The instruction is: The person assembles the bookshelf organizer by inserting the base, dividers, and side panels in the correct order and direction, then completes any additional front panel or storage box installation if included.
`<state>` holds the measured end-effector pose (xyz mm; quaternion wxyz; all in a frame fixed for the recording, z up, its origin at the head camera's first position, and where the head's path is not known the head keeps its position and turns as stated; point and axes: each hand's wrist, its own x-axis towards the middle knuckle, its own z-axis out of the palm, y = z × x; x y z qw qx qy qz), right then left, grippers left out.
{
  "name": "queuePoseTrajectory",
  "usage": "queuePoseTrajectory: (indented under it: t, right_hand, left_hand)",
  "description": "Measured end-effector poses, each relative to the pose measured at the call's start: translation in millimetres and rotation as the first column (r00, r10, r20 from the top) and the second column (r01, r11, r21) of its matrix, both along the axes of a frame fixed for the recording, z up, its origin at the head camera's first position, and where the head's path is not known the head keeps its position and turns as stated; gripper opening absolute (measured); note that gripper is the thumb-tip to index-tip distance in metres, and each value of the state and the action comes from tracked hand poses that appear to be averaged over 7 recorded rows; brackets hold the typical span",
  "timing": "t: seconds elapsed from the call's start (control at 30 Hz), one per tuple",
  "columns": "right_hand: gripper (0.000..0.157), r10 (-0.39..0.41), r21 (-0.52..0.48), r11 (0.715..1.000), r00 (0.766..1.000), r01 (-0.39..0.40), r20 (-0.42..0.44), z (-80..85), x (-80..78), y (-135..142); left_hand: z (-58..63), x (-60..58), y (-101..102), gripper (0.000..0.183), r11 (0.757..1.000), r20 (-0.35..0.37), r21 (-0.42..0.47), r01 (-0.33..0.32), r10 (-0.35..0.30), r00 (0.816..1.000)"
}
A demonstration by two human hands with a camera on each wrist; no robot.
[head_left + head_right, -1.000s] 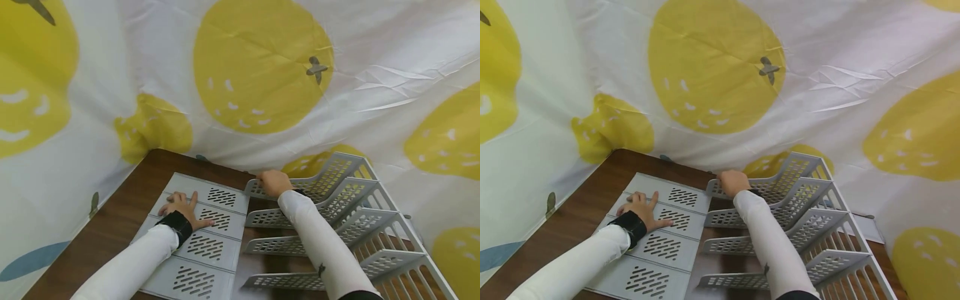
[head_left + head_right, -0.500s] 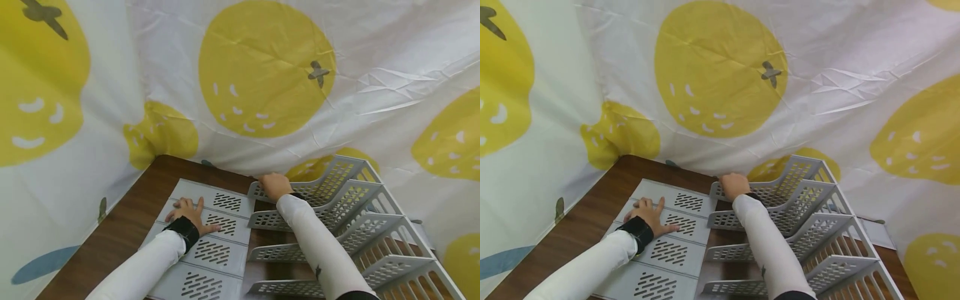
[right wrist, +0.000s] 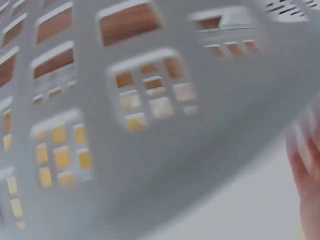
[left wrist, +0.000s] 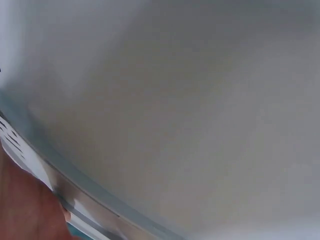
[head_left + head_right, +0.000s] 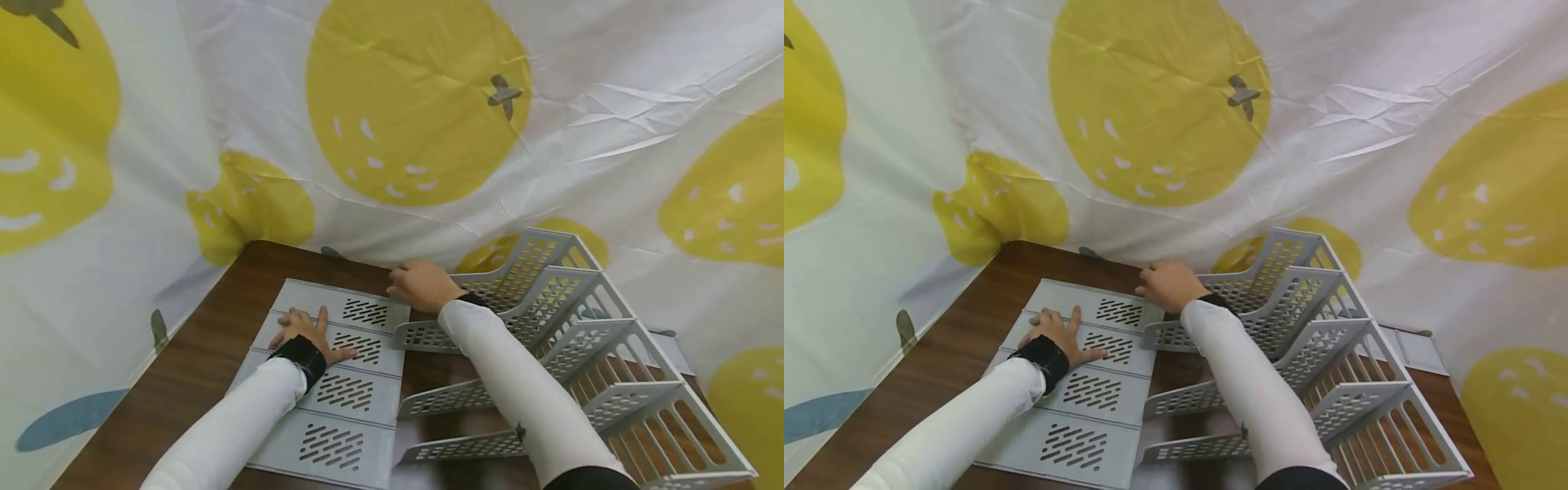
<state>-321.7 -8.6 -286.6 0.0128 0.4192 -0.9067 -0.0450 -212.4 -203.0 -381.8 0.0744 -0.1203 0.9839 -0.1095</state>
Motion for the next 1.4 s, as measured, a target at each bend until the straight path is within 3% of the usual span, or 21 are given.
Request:
queuePoseTrajectory:
  t: [0.07, 0.13, 0.23, 0.33, 0.5, 0.6, 0.93, 1.1, 1.27, 1.4]
  right_hand:
    - [0.037, 0.023, 0.083, 0.996, 0.999, -0.027, 0.049, 3.6, 10.0, -2]
    - [0.031, -0.014, 0.189, 0.982, 0.994, -0.007, 0.108, 3.7, 19.8, -2]
    - [0.018, -0.060, 0.289, 0.957, 0.991, 0.023, 0.118, -2.4, 30.0, -1]
    - [0.008, -0.058, 0.261, 0.965, 0.994, 0.033, 0.089, -11.8, 33.6, 1]
    - [0.014, -0.059, 0.192, 0.980, 0.996, 0.047, 0.060, -20.2, 30.3, 2]
    - [0.013, -0.088, 0.172, 0.982, 0.992, 0.072, 0.086, -20.8, 28.3, 1]
    - [0.014, -0.144, 0.173, 0.978, 0.979, 0.117, 0.148, -16.2, 25.3, 0]
    - [0.018, -0.143, 0.167, 0.978, 0.982, 0.122, 0.125, -14.4, 26.2, 0]
    - [0.016, -0.133, 0.172, 0.979, 0.985, 0.114, 0.109, -23.3, 27.3, -1]
    - [0.020, -0.151, 0.192, 0.973, 0.983, 0.130, 0.100, -26.2, 23.4, -9]
  left_hand:
    - [-2.3, -2.3, 0, 0.116, 1.000, 0.008, 0.005, -0.007, 0.007, 1.000]
    - [-3.3, -4.3, 0, 0.116, 1.000, 0.003, 0.007, -0.010, 0.010, 1.000]
    - [-2.5, -4.9, 2, 0.116, 1.000, 0.018, -0.016, -0.016, 0.017, 1.000]
    - [0.1, -1.9, 1, 0.115, 0.999, 0.034, -0.027, -0.018, 0.019, 0.999]
    - [2.9, 2.0, 0, 0.115, 0.999, 0.041, -0.049, -0.014, 0.016, 0.999]
    - [2.6, 2.4, -1, 0.117, 0.997, 0.045, -0.071, -0.010, 0.013, 0.999]
    - [5.3, 3.2, -1, 0.116, 0.997, 0.052, -0.082, 0.007, -0.002, 0.999]
    - [7.4, 1.9, -1, 0.115, 0.997, 0.060, -0.082, 0.015, -0.011, 0.998]
    - [5.3, 8.4, 2, 0.113, 0.993, 0.043, -0.115, 0.013, -0.008, 0.999]
    - [15.2, 9.7, 2, 0.111, 0.997, 0.040, -0.080, -0.002, 0.005, 0.999]
